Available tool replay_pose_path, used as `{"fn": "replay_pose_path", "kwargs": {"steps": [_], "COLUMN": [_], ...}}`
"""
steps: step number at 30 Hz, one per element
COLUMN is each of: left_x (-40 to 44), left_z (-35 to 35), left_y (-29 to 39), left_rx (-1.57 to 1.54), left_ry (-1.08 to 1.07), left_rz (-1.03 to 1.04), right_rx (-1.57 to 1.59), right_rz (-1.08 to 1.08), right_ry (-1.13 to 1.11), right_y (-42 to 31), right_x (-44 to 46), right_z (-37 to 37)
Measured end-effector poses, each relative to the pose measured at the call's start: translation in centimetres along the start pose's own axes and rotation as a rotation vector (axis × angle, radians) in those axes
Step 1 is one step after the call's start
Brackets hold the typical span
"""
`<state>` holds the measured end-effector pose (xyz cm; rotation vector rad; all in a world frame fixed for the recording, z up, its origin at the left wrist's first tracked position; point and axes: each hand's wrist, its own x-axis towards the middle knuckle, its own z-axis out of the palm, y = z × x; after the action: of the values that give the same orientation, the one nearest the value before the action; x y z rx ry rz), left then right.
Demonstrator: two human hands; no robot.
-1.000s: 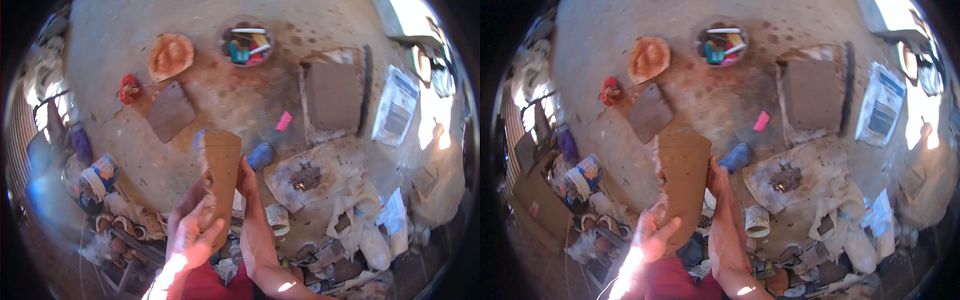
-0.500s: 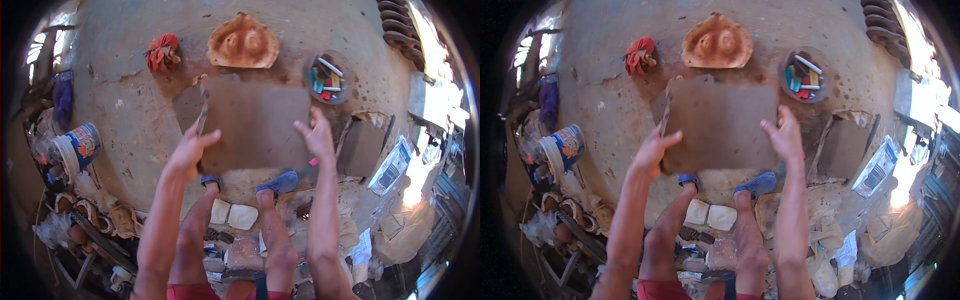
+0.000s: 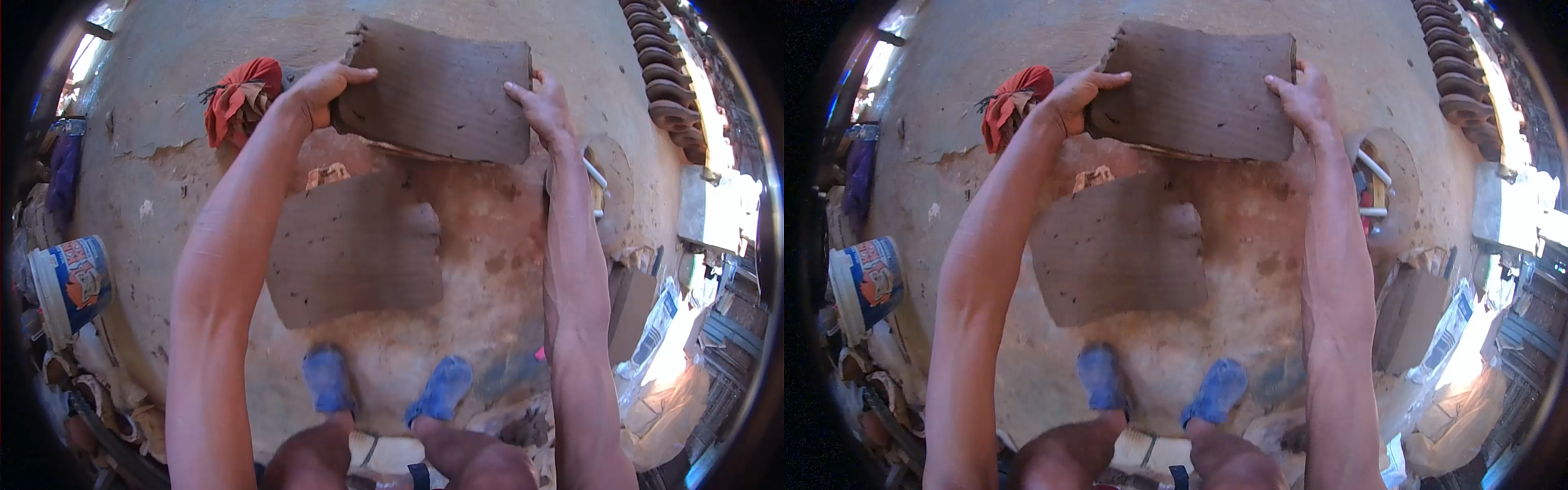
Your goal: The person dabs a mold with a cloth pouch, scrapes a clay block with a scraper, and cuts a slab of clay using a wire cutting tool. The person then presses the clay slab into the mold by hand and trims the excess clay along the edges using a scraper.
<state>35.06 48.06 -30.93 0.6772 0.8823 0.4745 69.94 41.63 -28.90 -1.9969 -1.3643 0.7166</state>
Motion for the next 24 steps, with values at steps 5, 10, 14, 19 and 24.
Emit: {"fn": "replay_pose_path", "kwargs": {"steps": [5,10,14,19,24], "left_x": [0.8,2.3,1.5,1.8,1.0], "left_z": [-0.9,-2.0,-0.7,-0.8,0.5], "left_y": [-3.5,-4.3,-3.7,-4.8,-2.2], "left_rx": [0.008,0.066,0.085,0.087,1.166], "left_ry": [0.134,0.16,0.127,0.184,0.685], "left_rz": [0.102,0.15,0.122,0.18,0.096], "right_rx": [0.165,0.079,0.07,0.09,-0.246], "right_rz": [0.027,-0.024,0.028,0.05,0.121], "right_ry": [-0.066,-0.02,-0.03,0.057,0.084], "right_y": [4.2,3.2,1.8,6.0,2.3], "right_x": [0.6,0.7,-0.7,-0.2,-2.7], "right_z": [1.7,1.3,0.5,2.5,1.8]}}
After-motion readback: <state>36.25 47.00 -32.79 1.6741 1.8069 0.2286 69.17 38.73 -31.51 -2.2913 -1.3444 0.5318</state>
